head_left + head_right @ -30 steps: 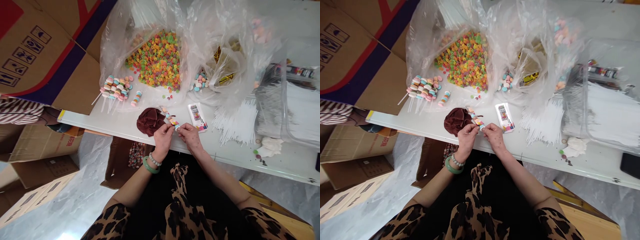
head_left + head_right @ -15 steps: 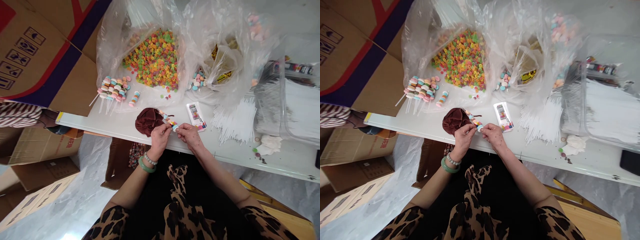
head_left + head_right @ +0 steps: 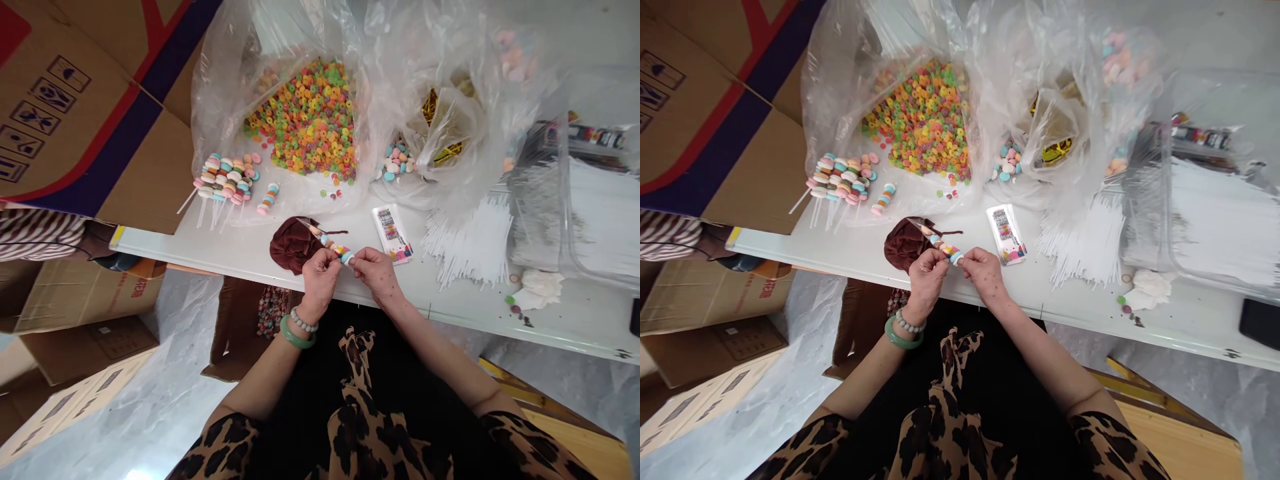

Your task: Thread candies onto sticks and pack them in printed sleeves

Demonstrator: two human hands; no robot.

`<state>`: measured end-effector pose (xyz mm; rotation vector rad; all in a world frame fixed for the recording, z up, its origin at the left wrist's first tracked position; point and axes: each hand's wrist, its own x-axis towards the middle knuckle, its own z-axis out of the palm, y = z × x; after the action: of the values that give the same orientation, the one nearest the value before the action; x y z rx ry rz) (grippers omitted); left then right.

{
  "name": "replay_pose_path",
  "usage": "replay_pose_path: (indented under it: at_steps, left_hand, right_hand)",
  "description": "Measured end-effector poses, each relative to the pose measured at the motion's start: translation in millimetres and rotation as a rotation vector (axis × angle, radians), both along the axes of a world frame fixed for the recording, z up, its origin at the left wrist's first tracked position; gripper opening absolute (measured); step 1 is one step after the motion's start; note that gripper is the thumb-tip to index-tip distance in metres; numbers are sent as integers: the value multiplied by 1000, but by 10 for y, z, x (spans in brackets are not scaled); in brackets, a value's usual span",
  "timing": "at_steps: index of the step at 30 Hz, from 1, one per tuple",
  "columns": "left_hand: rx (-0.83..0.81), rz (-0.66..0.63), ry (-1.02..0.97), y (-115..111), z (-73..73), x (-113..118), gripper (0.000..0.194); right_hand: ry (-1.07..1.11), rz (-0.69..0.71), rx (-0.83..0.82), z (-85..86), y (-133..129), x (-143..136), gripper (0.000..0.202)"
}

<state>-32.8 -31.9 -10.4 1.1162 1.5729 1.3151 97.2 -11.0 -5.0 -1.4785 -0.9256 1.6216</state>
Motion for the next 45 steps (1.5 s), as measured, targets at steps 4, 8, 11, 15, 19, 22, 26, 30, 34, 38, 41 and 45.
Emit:
replay_pose_path:
  at_steps: [4,8,11,15,19,22,26,30,34,38,41,45]
  left_hand:
    - [12,-5,-50,-41,19,26,13]
    - [27,-11,-37,-58,52,42,15]
    - [18,-13,-65,-37,64,43,16]
    - [-26,-28,-130,-12,84,55,17]
    - [-19,-40,-138,-20,101,83,18]
    - [1,-50,-126,-34,94,84,19]
    - [57,-99,78,-72,59,107,16]
    - [134,-162,239,-135,22,188,12]
    - [35,-72,-16,-164,20,163,19]
    - [-51,101,-385,-53,64,34,28]
    - [-133,-32,-675,82,121,-9,37]
    - [-180,-46,-798,177,148,9,32]
  right_hand:
    - [-280,43,158,-52,-29,-30,20]
    - [-639,133,362,24,-113,-49,20]
    - [-627,220,435,88,-144,-27,21]
    - [-381,216,325,92,-80,34,22]
    - [-151,111,158,21,-13,44,25]
    - [-92,77,110,-47,-9,12,22]
    - [-178,43,157,-108,2,-49,23]
    - [-217,0,214,-88,78,-112,26]
    - [-9,-53,113,-31,143,-115,29]
    - [244,-6,-135,20,150,-49,33]
    - [399,76,-259,68,129,-13,34]
    - [450,106,-273,110,75,9,33]
